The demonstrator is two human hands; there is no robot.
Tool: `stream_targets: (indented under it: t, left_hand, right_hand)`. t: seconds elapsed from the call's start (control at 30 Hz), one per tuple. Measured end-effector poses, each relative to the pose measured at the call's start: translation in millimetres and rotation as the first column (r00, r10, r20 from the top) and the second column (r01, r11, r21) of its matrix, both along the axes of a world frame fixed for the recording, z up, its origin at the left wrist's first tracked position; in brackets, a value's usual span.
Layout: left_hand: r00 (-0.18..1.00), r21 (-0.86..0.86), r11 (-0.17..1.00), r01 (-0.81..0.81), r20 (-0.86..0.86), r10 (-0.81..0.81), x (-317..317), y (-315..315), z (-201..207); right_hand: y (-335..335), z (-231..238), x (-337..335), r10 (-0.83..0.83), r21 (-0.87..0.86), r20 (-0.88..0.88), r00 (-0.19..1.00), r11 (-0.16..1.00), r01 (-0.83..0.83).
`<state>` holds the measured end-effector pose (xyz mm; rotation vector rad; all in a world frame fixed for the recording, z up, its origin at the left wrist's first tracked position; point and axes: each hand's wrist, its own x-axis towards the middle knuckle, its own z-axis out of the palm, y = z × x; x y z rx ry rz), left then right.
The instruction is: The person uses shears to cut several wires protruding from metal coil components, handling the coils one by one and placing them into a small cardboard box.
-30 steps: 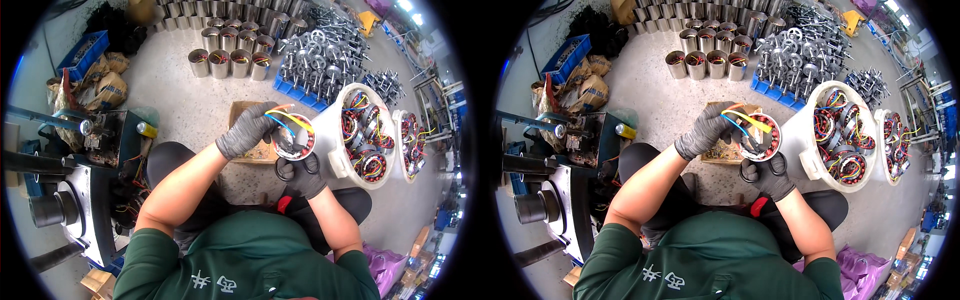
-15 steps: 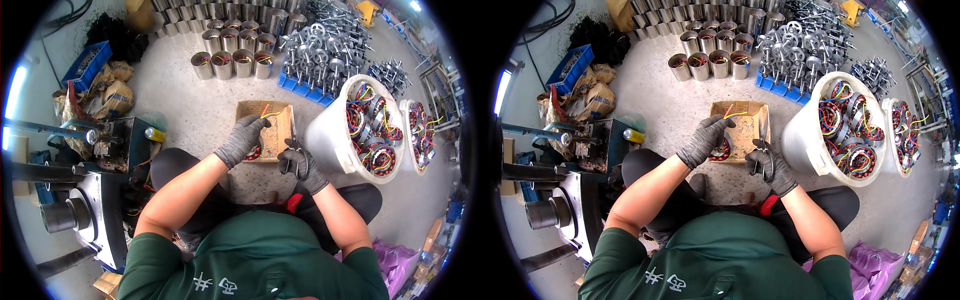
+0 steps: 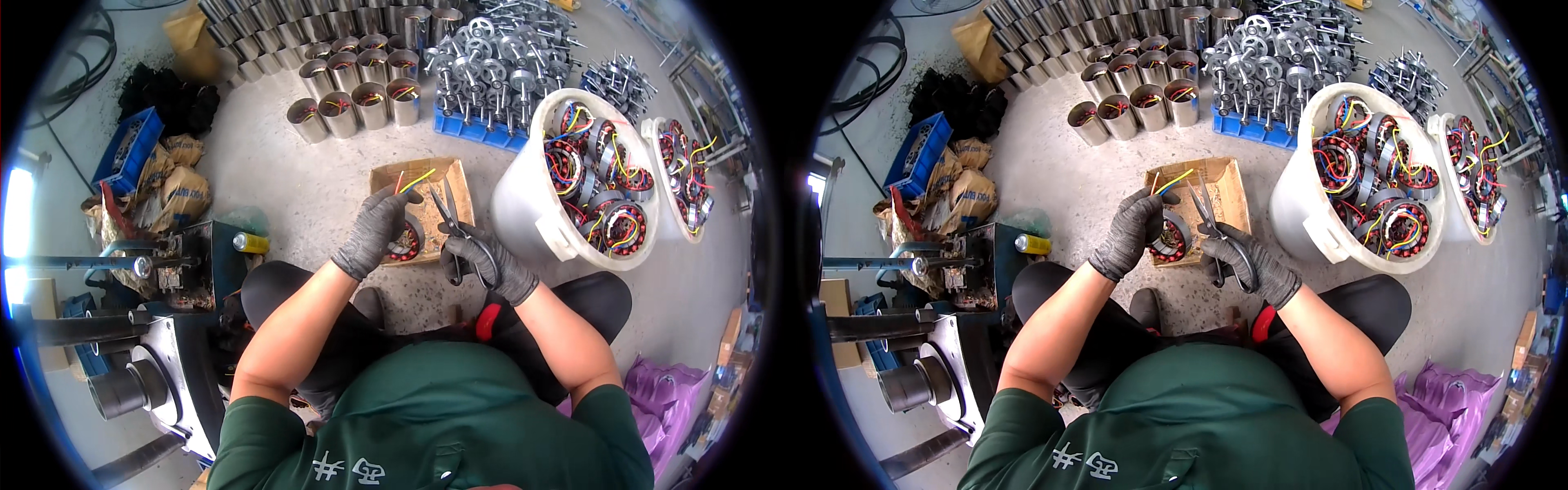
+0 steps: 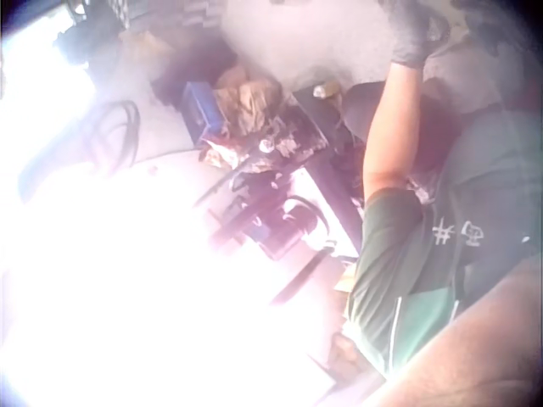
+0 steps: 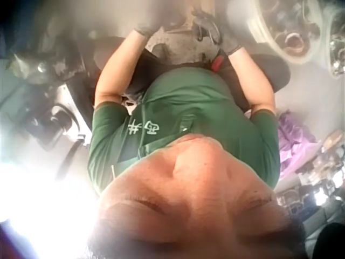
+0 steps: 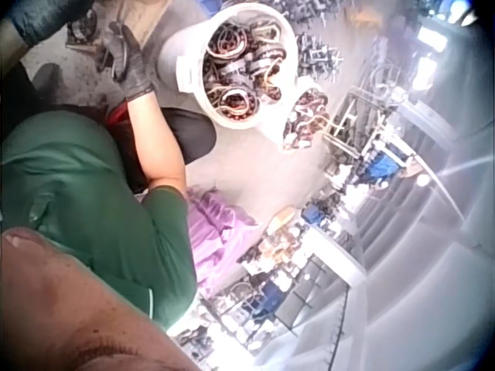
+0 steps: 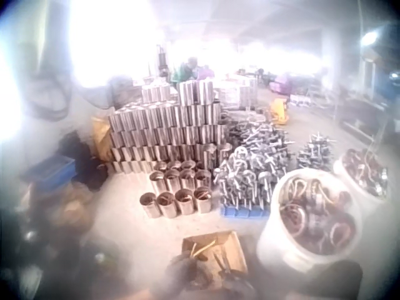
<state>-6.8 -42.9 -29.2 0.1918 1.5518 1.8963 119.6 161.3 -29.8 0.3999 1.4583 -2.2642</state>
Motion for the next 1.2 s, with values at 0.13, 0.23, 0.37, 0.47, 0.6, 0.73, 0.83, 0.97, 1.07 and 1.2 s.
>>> stream_targets:
  t: [0.13,0.23,0.37,0.47,0.6,0.73,0.83,0.97,1.07,1.2]
  left_hand:
    - [0.999,-0.077,0.996,0.039,-0.018,-0.040,2.4,0.3,-0.8]
    - [0.996,-0.124,0.989,0.084,0.012,-0.083,4.6,-1.2,1.8]
    - [0.990,-0.201,0.969,0.144,0.033,-0.141,11.7,3.6,10.3]
    - [0.987,-0.206,0.967,0.149,-0.032,-0.159,11.7,2.4,3.8]
    - [0.989,-0.172,0.985,0.031,-0.137,-0.055,13.6,9.0,-3.6]
    - [0.986,-0.112,0.992,-0.052,-0.166,0.033,16.4,12.2,-4.1]
    - [0.996,-0.115,0.989,-0.093,0.003,0.094,18.7,12.9,5.4]
    - [0.996,-0.176,0.980,-0.091,-0.001,0.093,16.8,11.6,10.3]
    - [0.993,-0.242,0.966,-0.088,-0.102,0.065,10.3,10.3,3.2]
    - [0.982,-0.263,0.960,-0.101,-0.182,0.053,10.0,7.8,-2.6]
  right_hand:
    - [4.6,-1.6,-6.3,-0.023,0.041,-0.001,1.000,0.999,0.023]
    - [5.9,5.5,-13.0,-0.012,0.076,0.025,1.000,0.997,0.010]
    - [6.2,6.9,-17.3,0.003,0.144,-0.009,1.000,0.990,-0.001]
    - [5.6,10.4,-16.3,0.000,0.076,-0.035,0.999,0.997,0.002]
    - [6.7,-6.4,-12.6,-0.005,-0.077,0.022,1.000,0.997,0.007]
    - [-2.6,-15.6,-6.9,-0.013,-0.202,0.164,0.986,0.978,0.046]
    - [-9.3,-23.0,-4.1,-0.015,-0.268,0.205,0.979,0.961,0.070]
    - [-10.9,-26.9,-1.9,0.020,-0.324,0.269,0.963,0.944,0.071]
    - [-5.6,-47.5,0.0,0.024,-0.321,0.274,0.961,0.945,0.068]
    - [-10.0,-29.9,-0.9,0.003,-0.052,0.141,0.990,0.999,0.004]
